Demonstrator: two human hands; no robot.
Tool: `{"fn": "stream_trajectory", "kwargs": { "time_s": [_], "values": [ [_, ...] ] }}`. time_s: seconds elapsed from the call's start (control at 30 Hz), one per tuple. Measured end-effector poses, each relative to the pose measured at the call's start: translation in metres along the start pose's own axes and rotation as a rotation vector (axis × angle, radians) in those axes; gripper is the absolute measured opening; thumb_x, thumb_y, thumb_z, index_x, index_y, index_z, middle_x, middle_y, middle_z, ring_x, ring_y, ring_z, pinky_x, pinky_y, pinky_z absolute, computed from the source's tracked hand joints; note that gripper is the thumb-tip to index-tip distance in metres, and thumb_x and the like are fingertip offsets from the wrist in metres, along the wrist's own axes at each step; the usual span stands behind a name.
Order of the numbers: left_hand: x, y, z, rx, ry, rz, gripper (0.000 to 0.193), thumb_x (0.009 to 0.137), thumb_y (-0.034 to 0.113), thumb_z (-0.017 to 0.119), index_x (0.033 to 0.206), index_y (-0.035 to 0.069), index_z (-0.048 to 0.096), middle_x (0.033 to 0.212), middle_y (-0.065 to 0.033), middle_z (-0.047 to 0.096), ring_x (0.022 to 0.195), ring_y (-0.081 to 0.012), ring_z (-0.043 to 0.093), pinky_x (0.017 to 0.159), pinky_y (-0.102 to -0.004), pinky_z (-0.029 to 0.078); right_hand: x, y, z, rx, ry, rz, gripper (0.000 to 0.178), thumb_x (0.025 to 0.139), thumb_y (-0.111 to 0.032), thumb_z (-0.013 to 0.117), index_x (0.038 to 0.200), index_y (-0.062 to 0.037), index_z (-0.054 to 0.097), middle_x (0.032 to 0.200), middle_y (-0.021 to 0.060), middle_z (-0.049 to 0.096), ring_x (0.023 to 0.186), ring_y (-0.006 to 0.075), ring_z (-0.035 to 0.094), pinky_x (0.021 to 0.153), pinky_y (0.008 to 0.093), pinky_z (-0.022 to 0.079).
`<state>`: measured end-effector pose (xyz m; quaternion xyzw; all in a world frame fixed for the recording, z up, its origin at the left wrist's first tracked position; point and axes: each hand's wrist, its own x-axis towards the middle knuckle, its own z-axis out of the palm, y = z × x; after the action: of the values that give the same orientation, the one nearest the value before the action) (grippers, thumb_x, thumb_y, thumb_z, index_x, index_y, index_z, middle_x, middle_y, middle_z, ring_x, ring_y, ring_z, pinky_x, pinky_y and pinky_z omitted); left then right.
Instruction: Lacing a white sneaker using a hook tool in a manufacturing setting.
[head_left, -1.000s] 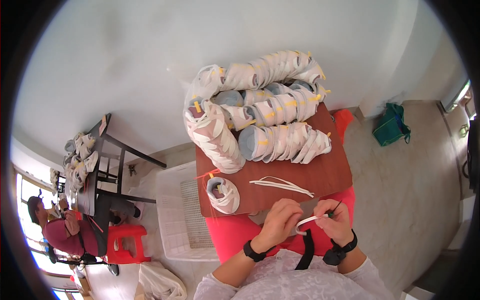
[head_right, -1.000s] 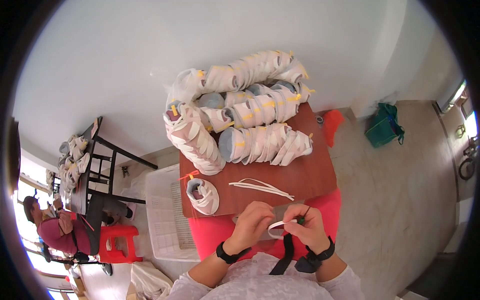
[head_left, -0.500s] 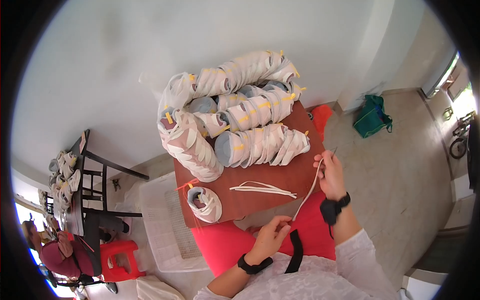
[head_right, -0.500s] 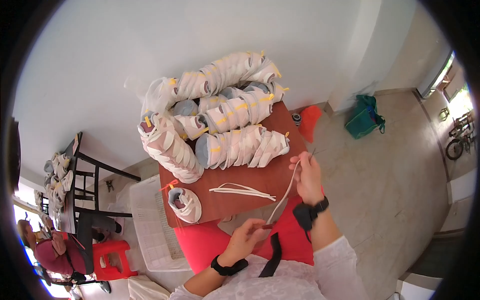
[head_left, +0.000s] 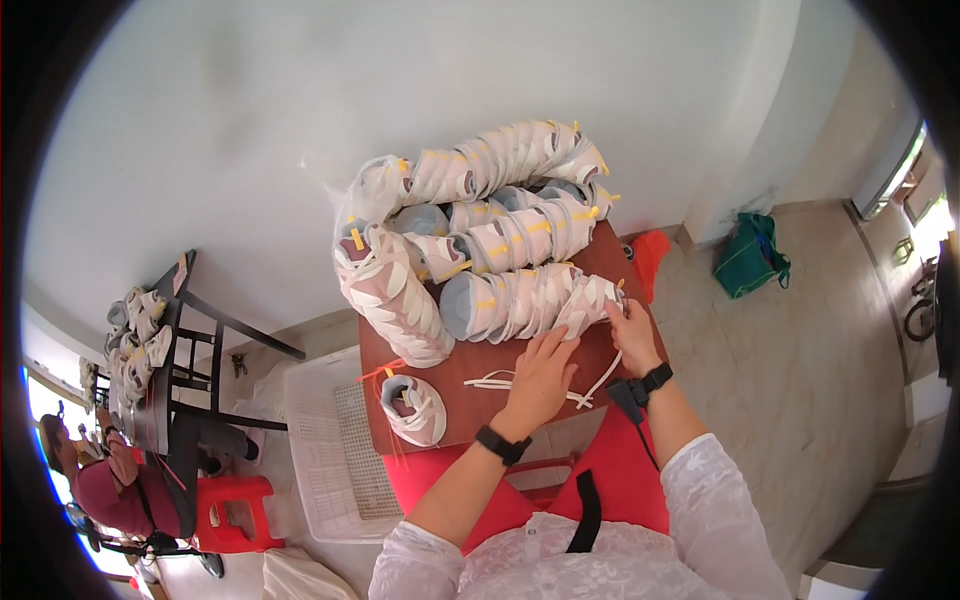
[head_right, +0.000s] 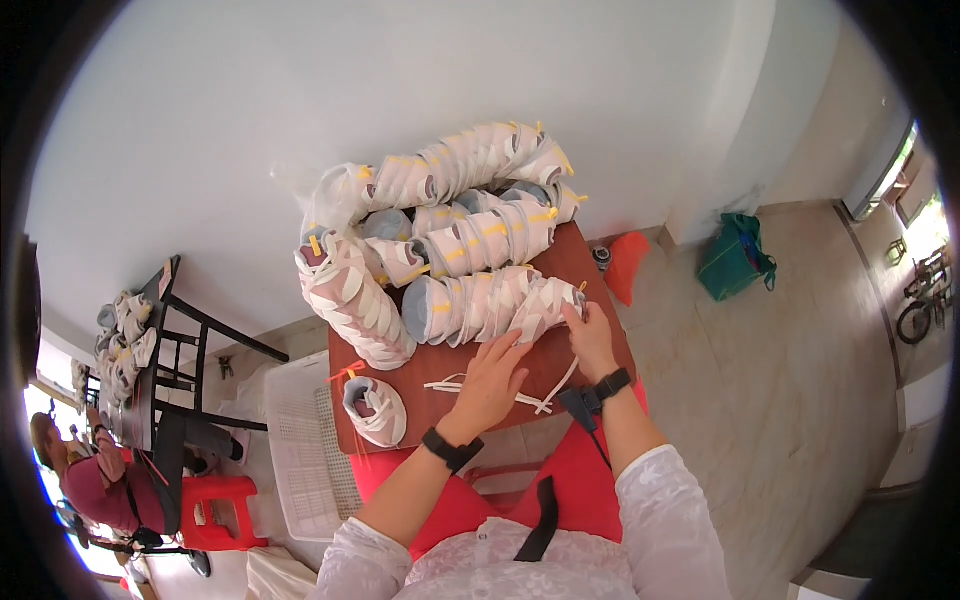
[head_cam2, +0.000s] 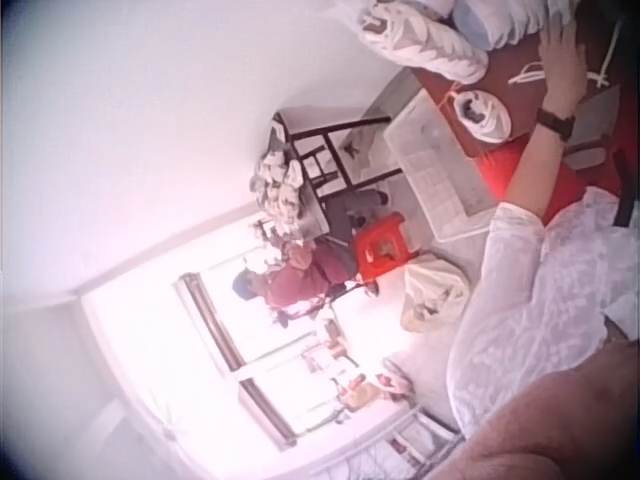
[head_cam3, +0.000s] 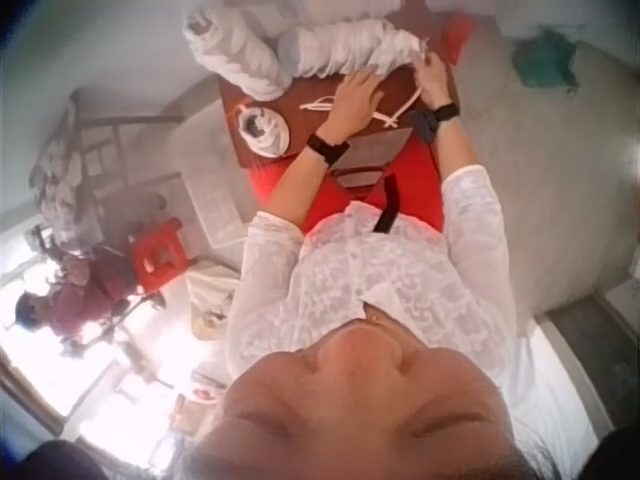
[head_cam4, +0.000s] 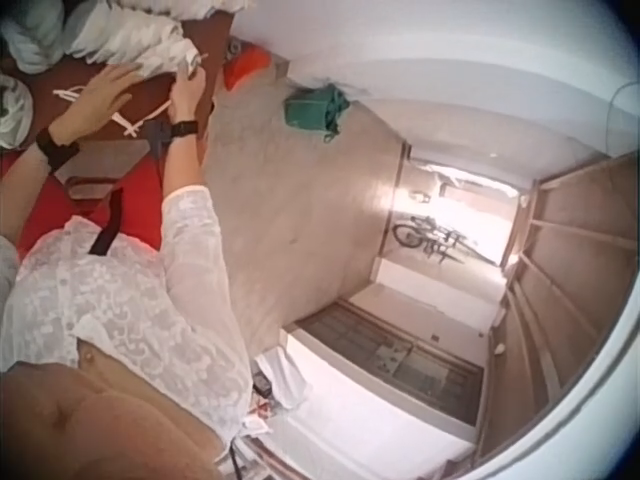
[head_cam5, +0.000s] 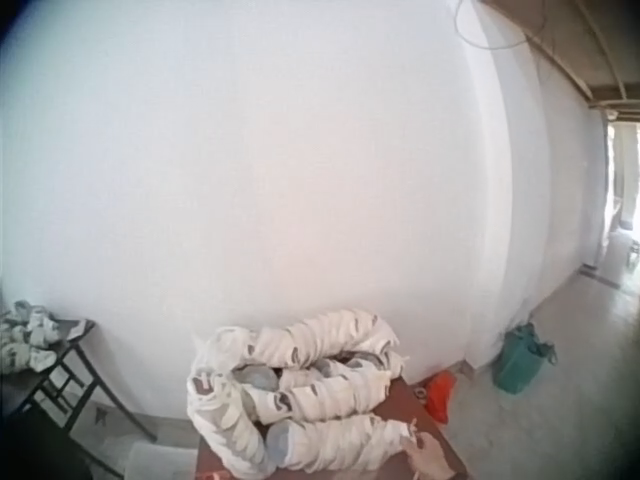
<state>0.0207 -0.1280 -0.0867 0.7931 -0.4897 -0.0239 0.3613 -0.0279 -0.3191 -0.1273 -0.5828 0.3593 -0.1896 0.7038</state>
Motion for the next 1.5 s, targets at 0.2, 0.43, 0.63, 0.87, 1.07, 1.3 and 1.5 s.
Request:
{"fn": "stream_trajectory", "kwargs": {
  "time_s": [0.2,0.43,0.63,0.87,1.07,1.3,1.5],
  "values": [
    [0.018,-0.008,0.014,0.107,-0.031,-0.052,0.052,0.081,0.009,0.062,0.13,0.009,0.044,0.134,-0.0124,0.045,0.119,-0.0335,0.044,0.092,-0.0437,0.04,0.016,-0.009,-0.027,-0.173,-0.01,-0.261,0.028,0.087,-0.027,0.063,0.085,0.0008,0.063,0.07,-0.0008,0.057,0.054,0.01,0.049,0.053,0.0259,0.04],
    [0.022,-0.007,0.018,-0.139,0.016,-0.099,0.053,0.083,0.015,0.066,0.13,0.004,0.044,0.123,-0.015,0.053,0.113,-0.03,0.05,0.09,-0.0412,0.043,-0.014,-0.054,-0.035,-0.154,-0.139,-0.047,0.03,0.087,-0.027,0.064,0.09,0.0024,0.064,0.072,0.0,0.06,0.062,0.0084,0.052,0.056,0.0254,0.042],
    [0.01,0.026,-0.013,-1.263,-0.015,-0.588,0.054,0.082,0.008,0.067,0.13,0.0,0.043,0.116,-0.0119,0.057,0.104,-0.0184,0.057,0.089,-0.0328,0.046,-0.079,-0.089,-0.008,-0.375,-0.356,-0.344,0.026,0.087,-0.024,0.062,0.09,0.0011,0.061,0.071,-0.001,0.057,0.066,0.0076,0.051,0.06,0.0249,0.042],
    [-0.059,0.023,-0.045,-1.759,0.124,-0.733,0.055,0.088,0.018,0.06,0.136,0.004,0.037,0.132,-0.0106,0.049,0.12,-0.0265,0.05,0.102,-0.0413,0.041,-0.144,-0.069,0.011,-0.138,-0.199,-0.229,0.021,0.091,-0.02,0.057,0.099,-0.0006,0.059,0.068,-0.0033,0.049,0.062,0.0051,0.045,0.056,0.0219,0.037],
    [-0.106,0.027,-0.043,-2.011,0.101,-0.651,0.063,0.085,0.03,0.061,0.138,0.006,0.035,0.135,-0.0122,0.047,0.122,-0.0276,0.047,0.104,-0.043,0.037,-0.162,-0.055,0.035,-0.345,-0.36,-0.576,0.022,0.084,-0.008,0.064,0.105,-0.0024,0.062,0.086,0.0121,0.067,0.075,0.0164,0.066,0.066,0.0262,0.05],
    [-0.11,0.033,-0.039,-1.865,0.061,-0.648,0.055,0.091,0.034,0.057,0.136,0.011,0.036,0.125,-0.0077,0.051,0.111,-0.0211,0.054,0.091,-0.0405,0.047,-0.161,-0.051,0.038,-0.726,-0.535,-0.638,0.015,0.079,-0.008,0.064,0.093,-0.004,0.065,0.082,0.0142,0.065,0.07,0.0321,0.063,0.061,0.0364,0.05],
    [-0.106,0.049,-0.043,-1.62,0.237,-0.668,0.042,0.094,0.027,0.052,0.128,0.003,0.045,0.117,-0.0077,0.057,0.101,-0.017,0.057,0.082,-0.0313,0.048,-0.174,-0.047,0.04,-0.848,-0.595,-0.626,0.017,0.079,-0.02,0.065,0.089,-0.0057,0.064,0.078,0.0115,0.064,0.072,0.031,0.062,0.061,0.0388,0.049]
  ]
}}
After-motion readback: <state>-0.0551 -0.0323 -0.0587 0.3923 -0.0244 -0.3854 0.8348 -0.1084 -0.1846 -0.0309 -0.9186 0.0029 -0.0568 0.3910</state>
